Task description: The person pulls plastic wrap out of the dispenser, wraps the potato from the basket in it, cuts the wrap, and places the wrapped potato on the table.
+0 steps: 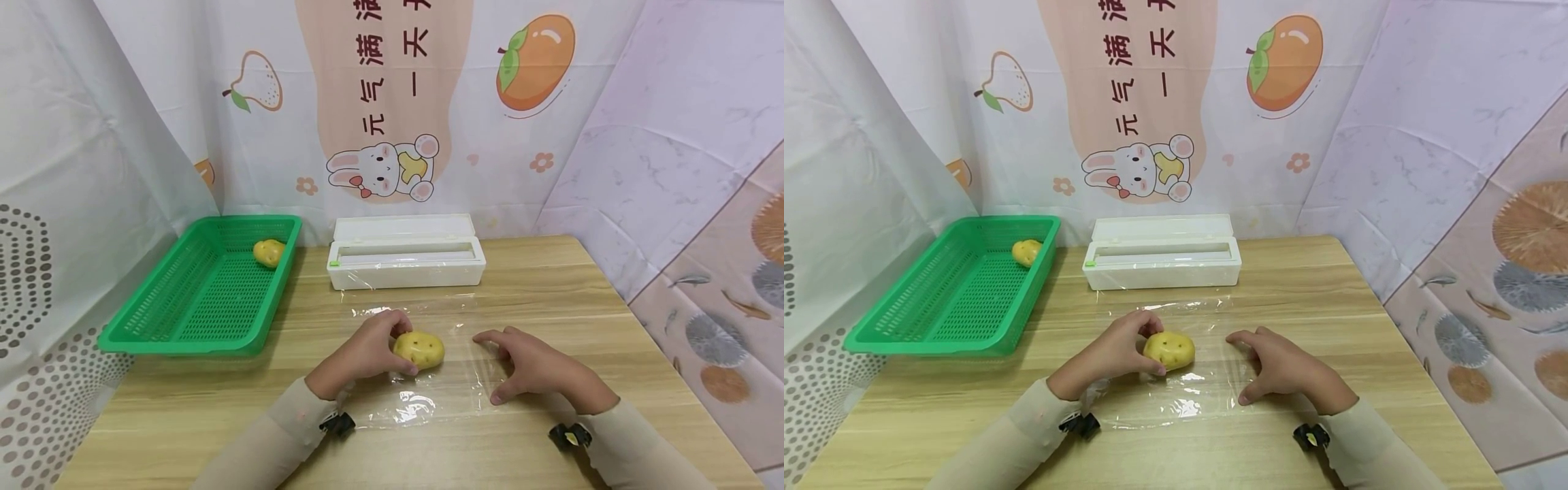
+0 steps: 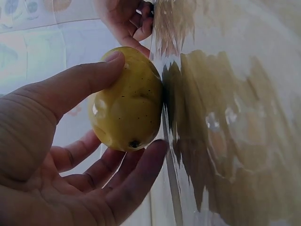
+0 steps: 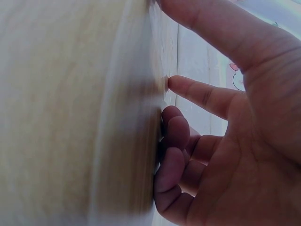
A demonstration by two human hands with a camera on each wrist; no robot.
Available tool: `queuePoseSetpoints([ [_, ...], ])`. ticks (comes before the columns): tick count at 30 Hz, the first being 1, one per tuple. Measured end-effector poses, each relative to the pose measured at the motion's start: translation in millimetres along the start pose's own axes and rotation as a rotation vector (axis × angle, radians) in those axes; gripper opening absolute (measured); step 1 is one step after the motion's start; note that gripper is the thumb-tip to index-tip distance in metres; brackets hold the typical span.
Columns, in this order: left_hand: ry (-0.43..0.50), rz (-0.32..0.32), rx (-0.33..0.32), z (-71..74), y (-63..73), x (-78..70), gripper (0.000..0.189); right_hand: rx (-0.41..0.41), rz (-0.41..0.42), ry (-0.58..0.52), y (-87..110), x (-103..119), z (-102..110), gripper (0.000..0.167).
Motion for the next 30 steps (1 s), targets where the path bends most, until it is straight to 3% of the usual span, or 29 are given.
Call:
queuePoseSetpoints([
  [11,-0.021,0.03,0.028,13.9,9.8,-0.1,0.077,-0.008,0.023,0.0,2.4,0,3,0.101],
  [23,-0.08,0.101,0.038,33.3,41.0,18.4,0.064,0.024,0.076,-0.046,6.2,-1,6,0.102],
  [30,-0.22,0.073,0.106,36.7,65.4,22.7,0.043,0.014,0.105,-0.06,13.4,3,11,0.075],
])
Point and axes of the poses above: each hand's wrist, its own y-axis away from the middle knuckle, its own z-axis out of the back of the hand, x = y × z, the point moved 6 cm from there along -y, towards the middle knuckle, and after that the axes turned 3 degrees about -z, right-handed, at the moved point
